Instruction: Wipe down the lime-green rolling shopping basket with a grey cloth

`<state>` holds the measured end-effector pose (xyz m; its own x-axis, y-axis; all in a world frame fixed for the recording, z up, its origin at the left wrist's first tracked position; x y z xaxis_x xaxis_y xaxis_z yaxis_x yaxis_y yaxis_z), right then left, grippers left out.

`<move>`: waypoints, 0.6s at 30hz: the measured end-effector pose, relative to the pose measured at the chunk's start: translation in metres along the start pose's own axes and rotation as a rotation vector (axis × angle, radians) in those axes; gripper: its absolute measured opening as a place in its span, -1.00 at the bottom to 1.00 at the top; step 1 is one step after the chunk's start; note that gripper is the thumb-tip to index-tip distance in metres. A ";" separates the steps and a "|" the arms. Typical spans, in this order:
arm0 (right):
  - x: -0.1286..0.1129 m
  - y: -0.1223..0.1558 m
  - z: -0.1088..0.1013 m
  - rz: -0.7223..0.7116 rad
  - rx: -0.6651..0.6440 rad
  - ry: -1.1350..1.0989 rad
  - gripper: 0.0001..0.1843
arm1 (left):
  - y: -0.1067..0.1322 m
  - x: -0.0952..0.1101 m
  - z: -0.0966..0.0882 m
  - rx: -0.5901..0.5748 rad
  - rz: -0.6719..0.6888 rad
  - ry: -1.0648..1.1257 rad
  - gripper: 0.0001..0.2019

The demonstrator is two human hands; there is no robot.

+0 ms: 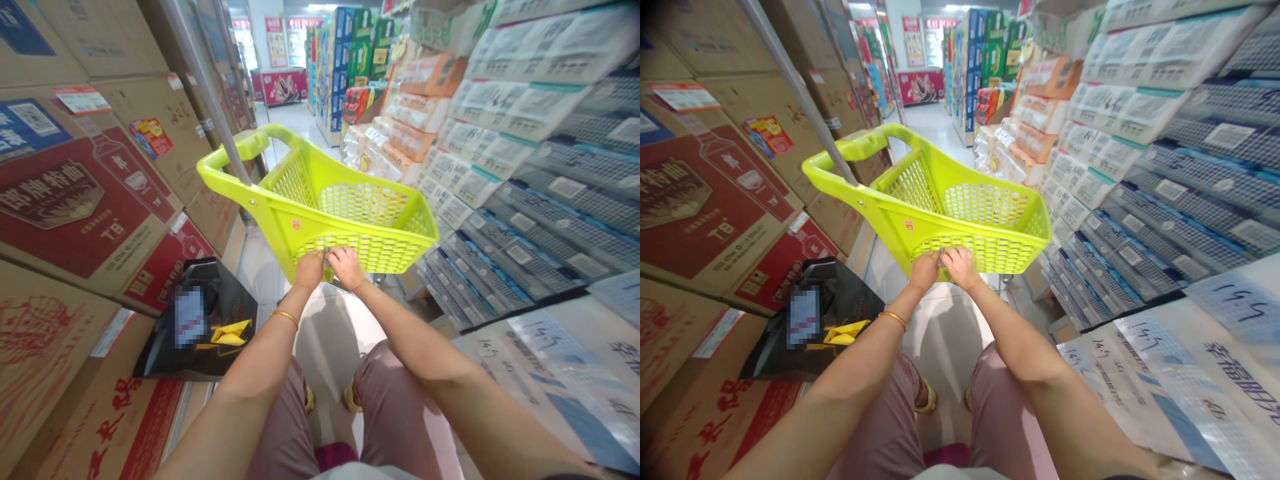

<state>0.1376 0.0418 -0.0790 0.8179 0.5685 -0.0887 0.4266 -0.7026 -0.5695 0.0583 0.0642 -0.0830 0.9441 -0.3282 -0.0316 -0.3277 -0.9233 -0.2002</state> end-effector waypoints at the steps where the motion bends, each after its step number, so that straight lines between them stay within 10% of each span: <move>1: 0.000 -0.006 -0.010 0.017 0.057 -0.002 -0.74 | 0.000 0.000 0.001 -0.005 -0.004 -0.008 -0.72; 7: 0.002 -0.028 -0.049 0.130 0.325 0.034 -0.70 | 0.000 0.002 -0.001 -0.008 0.023 -0.027 -0.72; 18: -0.001 0.006 0.016 0.034 0.000 0.027 -0.75 | 0.002 -0.001 -0.004 -0.032 0.004 -0.004 -0.74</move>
<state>0.1328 0.0441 -0.0951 0.8424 0.5320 -0.0857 0.3981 -0.7216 -0.5664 0.0566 0.0617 -0.0793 0.9428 -0.3315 -0.0366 -0.3328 -0.9279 -0.1682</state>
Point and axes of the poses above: each hand's wrist, its own y-axis away from the middle knuckle, its own z-axis out of the palm, x = y × z, the point moved 8 cm from there along -y, towards the middle knuckle, and after that the axes turned 9 degrees about -y, right-handed, at the moved point
